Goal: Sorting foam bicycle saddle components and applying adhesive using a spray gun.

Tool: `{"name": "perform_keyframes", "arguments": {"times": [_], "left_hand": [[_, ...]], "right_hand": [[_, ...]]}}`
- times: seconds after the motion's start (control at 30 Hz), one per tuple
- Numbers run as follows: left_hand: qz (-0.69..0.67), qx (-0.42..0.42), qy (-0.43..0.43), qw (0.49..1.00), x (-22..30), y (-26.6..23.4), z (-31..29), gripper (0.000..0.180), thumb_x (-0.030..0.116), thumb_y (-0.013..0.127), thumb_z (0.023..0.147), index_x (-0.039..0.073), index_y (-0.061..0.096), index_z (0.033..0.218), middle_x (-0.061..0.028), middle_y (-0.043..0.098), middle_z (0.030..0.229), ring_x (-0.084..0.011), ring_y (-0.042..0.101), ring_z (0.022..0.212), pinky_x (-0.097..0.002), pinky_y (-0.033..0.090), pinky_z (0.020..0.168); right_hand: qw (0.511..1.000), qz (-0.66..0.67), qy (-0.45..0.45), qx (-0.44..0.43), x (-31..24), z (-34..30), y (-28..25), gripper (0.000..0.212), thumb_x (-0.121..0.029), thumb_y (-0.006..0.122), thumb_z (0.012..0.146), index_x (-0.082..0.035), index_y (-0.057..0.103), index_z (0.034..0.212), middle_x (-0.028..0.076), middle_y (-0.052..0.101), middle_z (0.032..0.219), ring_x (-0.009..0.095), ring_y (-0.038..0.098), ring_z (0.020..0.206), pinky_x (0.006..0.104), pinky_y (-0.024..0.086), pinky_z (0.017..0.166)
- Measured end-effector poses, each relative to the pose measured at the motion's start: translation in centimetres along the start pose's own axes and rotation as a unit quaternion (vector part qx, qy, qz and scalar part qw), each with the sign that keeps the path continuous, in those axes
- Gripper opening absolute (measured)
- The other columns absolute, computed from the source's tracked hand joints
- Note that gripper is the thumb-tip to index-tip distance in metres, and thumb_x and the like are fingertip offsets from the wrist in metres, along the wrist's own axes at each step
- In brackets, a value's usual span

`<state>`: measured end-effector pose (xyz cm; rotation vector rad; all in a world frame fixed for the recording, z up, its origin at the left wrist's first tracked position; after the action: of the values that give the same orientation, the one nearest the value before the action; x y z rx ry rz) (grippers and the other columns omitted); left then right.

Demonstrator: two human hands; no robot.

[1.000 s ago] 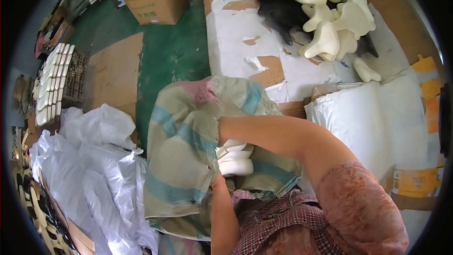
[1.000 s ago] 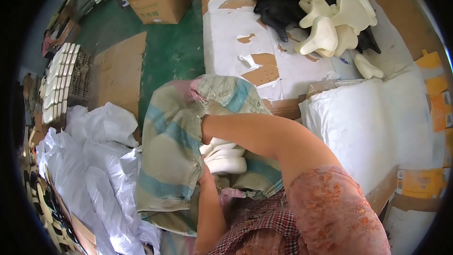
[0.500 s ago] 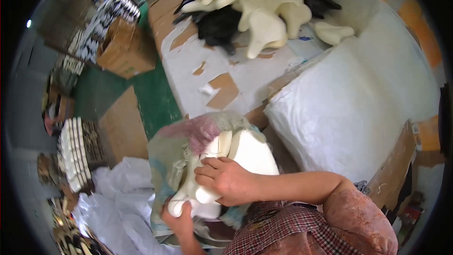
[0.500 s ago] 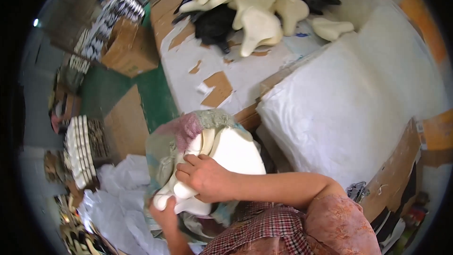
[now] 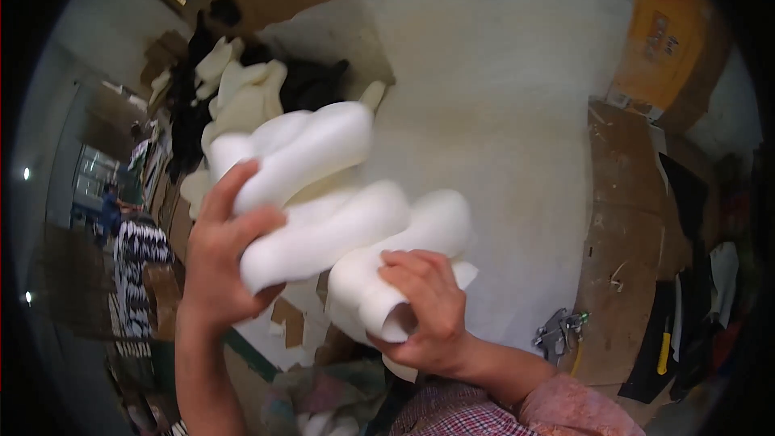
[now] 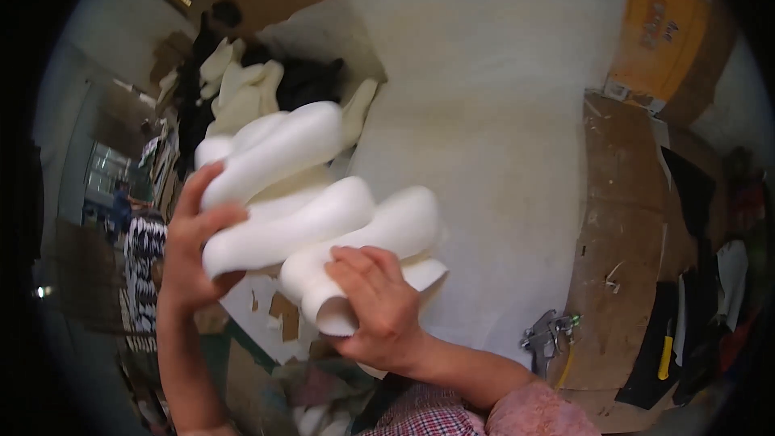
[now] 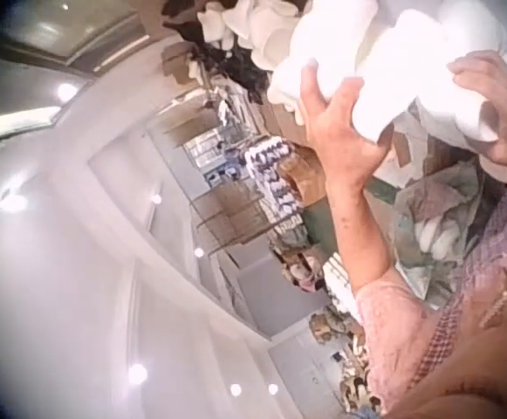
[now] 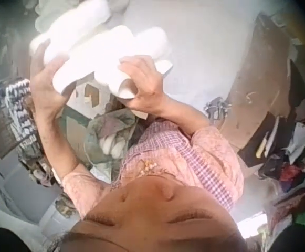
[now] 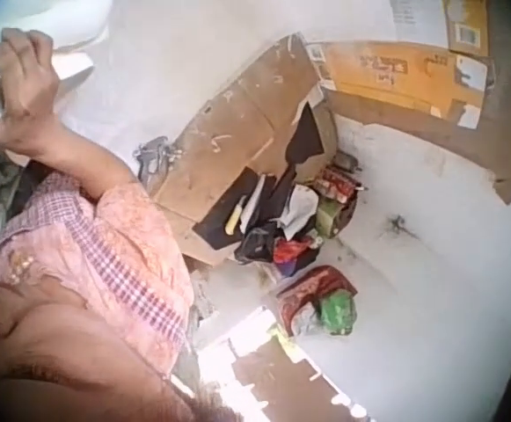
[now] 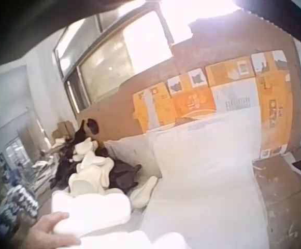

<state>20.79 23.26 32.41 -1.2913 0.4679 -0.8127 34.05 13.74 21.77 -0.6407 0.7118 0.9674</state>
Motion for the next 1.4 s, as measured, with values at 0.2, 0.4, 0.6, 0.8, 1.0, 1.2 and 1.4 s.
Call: {"name": "perform_keyframes", "arguments": {"times": [0.2, 0.4, 0.6, 0.8, 1.0, 1.2, 1.4], "left_hand": [[-0.149, -0.061, 0.032, 0.986, -4.3, 12.4, 18.0, 0.070, 0.014, 0.070, 0.056, 0.018, 0.053, 0.124, -0.0177, 0.017, 0.148, -0.0356, 0.021, 0.135, -0.0412, 0.025, 0.107], [-0.241, 0.048, -0.125, 0.961, -10.0, 22.0, 19.9, 0.082, 0.028, 0.074, 0.065, 0.013, 0.036, 0.137, -0.0213, 0.024, 0.143, -0.0342, 0.024, 0.133, -0.0401, 0.027, 0.106], [-0.408, 0.026, -0.319, 0.855, -14.4, 26.7, 9.3, 0.064, 0.025, 0.072, 0.071, 0.005, 0.049, 0.127, -0.0151, 0.054, 0.118, -0.0236, 0.051, 0.106, -0.0332, 0.040, 0.091], [-0.485, -0.004, -0.455, 0.747, -17.3, 31.2, -2.8, 0.045, 0.021, 0.068, 0.077, 0.006, 0.057, 0.117, -0.0066, 0.060, 0.101, -0.0153, 0.056, 0.086, -0.0273, 0.045, 0.074], [-0.566, 0.072, -0.555, 0.606, -26.5, 35.7, -5.9, 0.038, 0.030, 0.063, 0.082, 0.009, 0.054, 0.113, -0.0055, 0.058, 0.105, -0.0250, 0.057, 0.093, -0.0345, 0.048, 0.075], [-0.647, 0.191, -0.587, 0.448, -31.6, 42.3, 1.5, 0.058, 0.039, 0.064, 0.082, 0.010, 0.038, 0.125, -0.0146, 0.041, 0.122, -0.0328, 0.053, 0.094, -0.0458, 0.047, 0.084], [-0.542, 0.239, -0.700, 0.399, -34.1, 45.4, 2.1, 0.048, 0.030, 0.063, 0.084, 0.004, 0.041, 0.117, -0.0181, 0.043, 0.111, -0.0310, 0.052, 0.088, -0.0383, 0.052, 0.064]], "right_hand": [[0.986, -0.115, 0.104, 0.059, 8.5, 2.8, -1.3, 0.070, -0.022, 0.078, 0.062, -0.001, 0.045, 0.119, 0.018, 0.046, 0.117, 0.036, 0.044, 0.108, 0.0415, 0.043, 0.088], [0.947, -0.272, 0.166, -0.047, 19.9, 0.6, 1.3, 0.073, -0.028, 0.074, 0.067, -0.004, 0.041, 0.128, 0.020, 0.040, 0.128, 0.036, 0.035, 0.121, 0.0453, 0.029, 0.100], [0.945, -0.272, 0.160, -0.086, 22.5, -0.4, 3.0, 0.056, -0.028, 0.072, 0.069, -0.005, 0.052, 0.116, 0.016, 0.045, 0.125, 0.033, 0.035, 0.123, 0.0455, 0.030, 0.098], [0.977, -0.169, 0.120, -0.039, 19.9, 0.8, 0.1, 0.035, -0.022, 0.071, 0.071, -0.003, 0.059, 0.098, 0.015, 0.059, 0.103, 0.031, 0.053, 0.101, 0.0406, 0.043, 0.085], [0.951, -0.156, 0.140, 0.227, 26.3, 4.8, -15.6, 0.025, -0.008, 0.063, 0.082, -0.002, 0.059, 0.106, 0.008, 0.060, 0.099, 0.015, 0.056, 0.089, 0.0253, 0.047, 0.070], [0.911, -0.211, 0.284, 0.213, 41.4, 10.9, -21.6, 0.060, -0.034, 0.069, 0.079, -0.003, 0.047, 0.127, 0.014, 0.054, 0.119, 0.022, 0.054, 0.103, 0.0327, 0.042, 0.089], [0.923, -0.147, 0.349, 0.071, 47.2, 12.8, -19.7, 0.067, -0.039, 0.067, 0.079, 0.001, 0.045, 0.127, 0.018, 0.054, 0.119, 0.024, 0.053, 0.106, 0.0334, 0.041, 0.092]]}}
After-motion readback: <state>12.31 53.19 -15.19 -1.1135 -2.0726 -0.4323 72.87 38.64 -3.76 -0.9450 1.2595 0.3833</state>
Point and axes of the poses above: each hand's wrist, its own z-axis towards the middle knuckle, its own y-axis out of the palm, x = y × z, the point moved 9 cm from there along z, towards the middle knuckle
